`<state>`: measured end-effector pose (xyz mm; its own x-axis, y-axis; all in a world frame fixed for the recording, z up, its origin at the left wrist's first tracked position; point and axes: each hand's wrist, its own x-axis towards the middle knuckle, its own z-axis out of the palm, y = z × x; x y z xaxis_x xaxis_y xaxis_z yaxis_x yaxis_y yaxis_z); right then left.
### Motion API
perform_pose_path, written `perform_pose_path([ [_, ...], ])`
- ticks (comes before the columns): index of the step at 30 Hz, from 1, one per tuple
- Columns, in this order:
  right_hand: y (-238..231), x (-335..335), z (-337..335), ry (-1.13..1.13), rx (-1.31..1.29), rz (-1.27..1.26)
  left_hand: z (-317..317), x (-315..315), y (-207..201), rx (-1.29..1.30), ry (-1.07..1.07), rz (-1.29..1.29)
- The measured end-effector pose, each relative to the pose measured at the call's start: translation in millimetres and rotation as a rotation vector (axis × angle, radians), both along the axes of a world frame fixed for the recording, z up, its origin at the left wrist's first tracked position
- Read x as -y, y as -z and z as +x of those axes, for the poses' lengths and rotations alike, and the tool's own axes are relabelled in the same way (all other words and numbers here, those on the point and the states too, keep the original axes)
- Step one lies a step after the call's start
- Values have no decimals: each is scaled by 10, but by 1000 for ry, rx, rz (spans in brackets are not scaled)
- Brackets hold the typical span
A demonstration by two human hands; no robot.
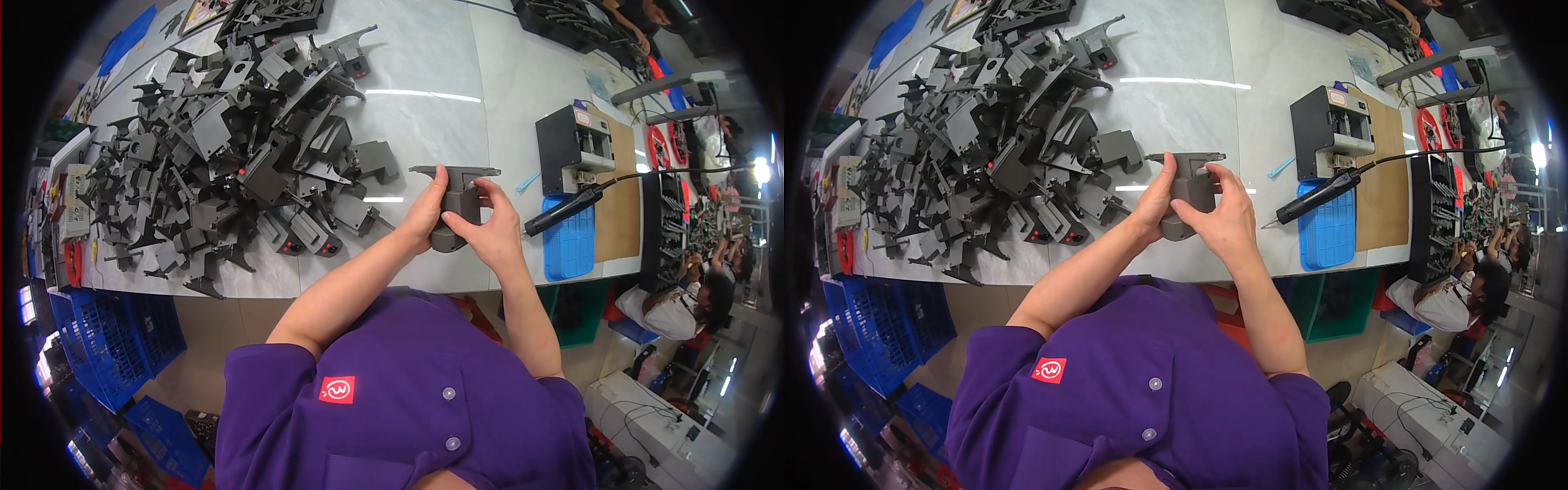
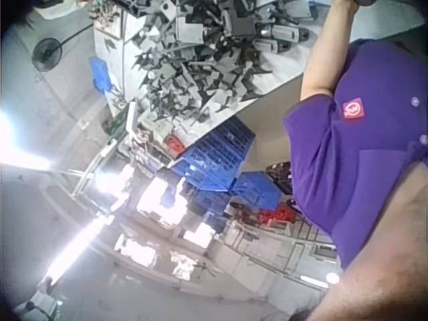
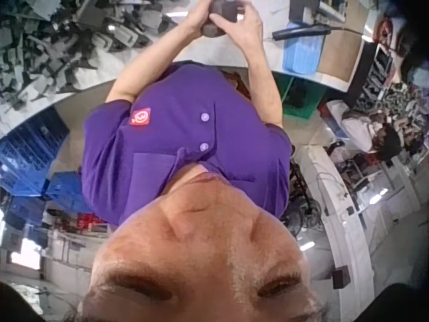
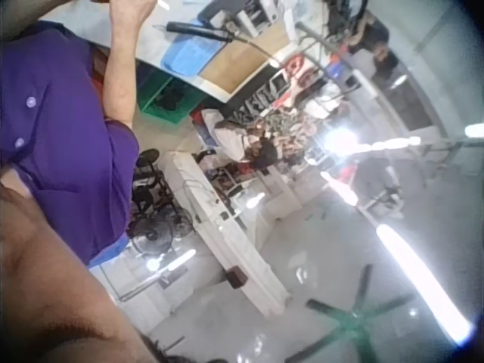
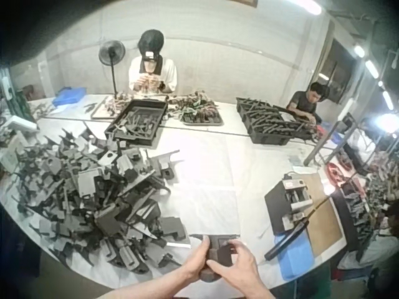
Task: Assemble electronic parts into plastic housings using handheld testing and fastening tools.
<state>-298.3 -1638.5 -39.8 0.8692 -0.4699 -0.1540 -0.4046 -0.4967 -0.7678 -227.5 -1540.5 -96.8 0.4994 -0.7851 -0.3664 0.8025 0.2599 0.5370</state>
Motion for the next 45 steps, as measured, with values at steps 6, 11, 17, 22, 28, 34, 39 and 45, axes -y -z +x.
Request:
perform_pose_path([
  [6,16,-6,31,21,-99,0,2,-4,11,185,-117,156],
  [11,-2,11,20,-35,19,126,97,-41,2,251,-85,130],
  [17,-69,31,48,-46,-31,-44,108,46,51,256,-72,59],
  [22,-47,48,69,-18,-41,-64,114,80,130,319,-99,122],
  [28,-38,131,81,-56,-20,79,131,108,121,252,-148,139],
  [34,-144,119,75,-29,-30,-213,290,104,244,244,-169,221],
  [39,-212,334,97,121,16,488,365,15,303,-18,-147,-36],
  [45,-104,454,43,205,1,596,349,-24,392,-240,-102,-215],
])
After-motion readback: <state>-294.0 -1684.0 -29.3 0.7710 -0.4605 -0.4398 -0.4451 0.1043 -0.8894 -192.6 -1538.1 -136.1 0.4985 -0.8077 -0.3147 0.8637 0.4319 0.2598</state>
